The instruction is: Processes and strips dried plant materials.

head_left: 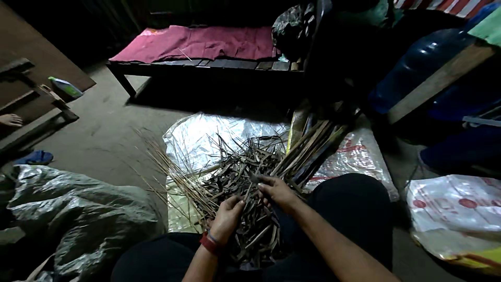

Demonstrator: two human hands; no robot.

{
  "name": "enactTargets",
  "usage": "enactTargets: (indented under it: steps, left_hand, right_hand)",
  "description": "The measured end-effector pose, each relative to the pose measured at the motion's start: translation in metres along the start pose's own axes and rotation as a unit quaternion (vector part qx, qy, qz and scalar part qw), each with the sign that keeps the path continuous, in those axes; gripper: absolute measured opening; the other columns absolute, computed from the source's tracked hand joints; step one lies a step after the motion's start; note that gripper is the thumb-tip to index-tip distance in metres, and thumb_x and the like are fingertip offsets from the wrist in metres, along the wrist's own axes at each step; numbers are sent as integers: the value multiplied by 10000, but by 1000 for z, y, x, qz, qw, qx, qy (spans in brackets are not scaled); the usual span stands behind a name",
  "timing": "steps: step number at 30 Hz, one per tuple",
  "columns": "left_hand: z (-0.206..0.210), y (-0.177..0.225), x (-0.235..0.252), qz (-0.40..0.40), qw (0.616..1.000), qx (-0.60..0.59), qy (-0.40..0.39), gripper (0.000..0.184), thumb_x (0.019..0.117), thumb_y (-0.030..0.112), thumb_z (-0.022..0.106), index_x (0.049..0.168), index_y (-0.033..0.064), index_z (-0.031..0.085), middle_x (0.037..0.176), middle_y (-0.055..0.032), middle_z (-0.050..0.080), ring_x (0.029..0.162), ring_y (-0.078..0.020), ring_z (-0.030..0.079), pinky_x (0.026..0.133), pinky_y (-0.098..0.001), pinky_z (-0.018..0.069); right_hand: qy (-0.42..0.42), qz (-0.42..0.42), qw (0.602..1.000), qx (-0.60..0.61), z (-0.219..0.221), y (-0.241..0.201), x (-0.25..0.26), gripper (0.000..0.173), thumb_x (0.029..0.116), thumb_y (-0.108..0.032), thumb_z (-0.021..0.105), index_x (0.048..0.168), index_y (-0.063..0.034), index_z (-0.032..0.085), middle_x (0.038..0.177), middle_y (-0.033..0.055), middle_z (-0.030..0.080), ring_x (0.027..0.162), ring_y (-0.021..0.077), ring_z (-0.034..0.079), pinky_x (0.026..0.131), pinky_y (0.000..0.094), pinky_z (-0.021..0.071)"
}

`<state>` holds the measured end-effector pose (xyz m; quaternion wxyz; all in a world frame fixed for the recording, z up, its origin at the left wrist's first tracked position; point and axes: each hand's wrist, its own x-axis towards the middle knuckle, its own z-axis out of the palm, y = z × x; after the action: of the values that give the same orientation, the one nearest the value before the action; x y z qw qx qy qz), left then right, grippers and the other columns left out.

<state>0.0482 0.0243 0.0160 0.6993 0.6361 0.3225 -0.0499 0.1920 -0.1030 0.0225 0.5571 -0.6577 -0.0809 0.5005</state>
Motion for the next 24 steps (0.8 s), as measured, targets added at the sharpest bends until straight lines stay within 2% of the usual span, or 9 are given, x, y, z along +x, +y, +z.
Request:
enactTargets:
  steps: [2, 7, 13, 16, 19, 21, 22, 23, 24]
  left_hand:
    - [0, -3, -3, 2, 1000, 2, 2, 173, 1073, 92, 471, 1069, 8, 622, 664, 32, 512, 484, -34, 444, 467, -186, 399]
    - [2, -1, -4, -12, 1000, -10, 9, 178, 1083, 117, 483, 1079, 7, 623, 679, 15, 547, 486, -42, 489, 467, -191, 448]
    - [-16, 7, -34, -71, 995, -22, -60, 205, 1090, 119, 450, 1094, -7, 612, 755, -36, 678, 629, -127, 688, 627, -279, 615]
    - [-24, -2, -50, -101, 994, -33, -41, 172, 1081, 73, 458, 1069, -3, 611, 713, -43, 688, 596, -136, 695, 591, -285, 613]
    - [-22, -9, -50, -116, 992, -47, 18, 191, 1095, 93, 446, 1050, 2, 608, 623, -1, 591, 486, -77, 585, 481, -221, 528]
    - [-22, -11, -41, -139, 987, -60, 50, 214, 1108, 139, 434, 1064, 10, 599, 612, 20, 508, 448, -46, 483, 432, -181, 442]
    - [-21, -13, -36, -148, 985, -69, 60, 221, 1112, 158, 428, 1074, 14, 591, 610, 26, 480, 436, -38, 443, 416, -172, 404]
    - [-19, -15, -31, -153, 983, -81, 64, 226, 1116, 170, 420, 1079, 20, 585, 609, 32, 458, 429, -32, 409, 404, -166, 371]
    - [-17, -17, -26, -154, 981, -95, 65, 227, 1116, 173, 417, 1091, 22, 585, 608, 36, 445, 425, -28, 390, 397, -162, 352]
  right_hand:
    - [1, -8, 1000, 20, -8, 0, 2, 339, 1101, -84, 448, 1425, 10, 491, 755, -7, 561, 558, 64, 546, 521, 204, 485]
    - [-102, 19, 994, 25, -2, 9, -1, 284, 1094, -94, 448, 1358, -19, 524, 717, -25, 549, 521, 52, 521, 495, 197, 473]
    - [-19, -6, 997, 71, -10, -8, 18, 271, 1100, -75, 439, 1355, -7, 504, 722, -17, 550, 532, 51, 538, 503, 185, 482]
    - [6, -16, 997, 73, -17, -10, 25, 272, 1107, -92, 428, 1346, -12, 528, 703, -16, 535, 542, 66, 545, 515, 203, 490]
    - [-26, -17, 999, -39, -8, 3, 18, 345, 1094, -123, 462, 1417, -8, 497, 786, 3, 538, 566, 59, 505, 535, 219, 465]
    - [-57, -26, 984, -169, 9, 14, 7, 414, 1025, -85, 560, 1422, 25, 527, 995, 120, 633, 730, 137, 566, 676, 321, 500]
    - [-77, -33, 970, -228, 18, 18, 1, 407, 984, -52, 594, 1382, 33, 573, 1127, 180, 667, 900, 207, 635, 819, 396, 531]
    - [-97, -36, 954, -281, 27, 23, -4, 398, 955, -27, 609, 1347, 38, 610, 1214, 221, 668, 1063, 278, 654, 950, 466, 520]
    - [-115, -30, 937, -329, 35, 26, -7, 374, 948, -19, 592, 1315, 44, 624, 1227, 248, 655, 1129, 334, 637, 994, 520, 490]
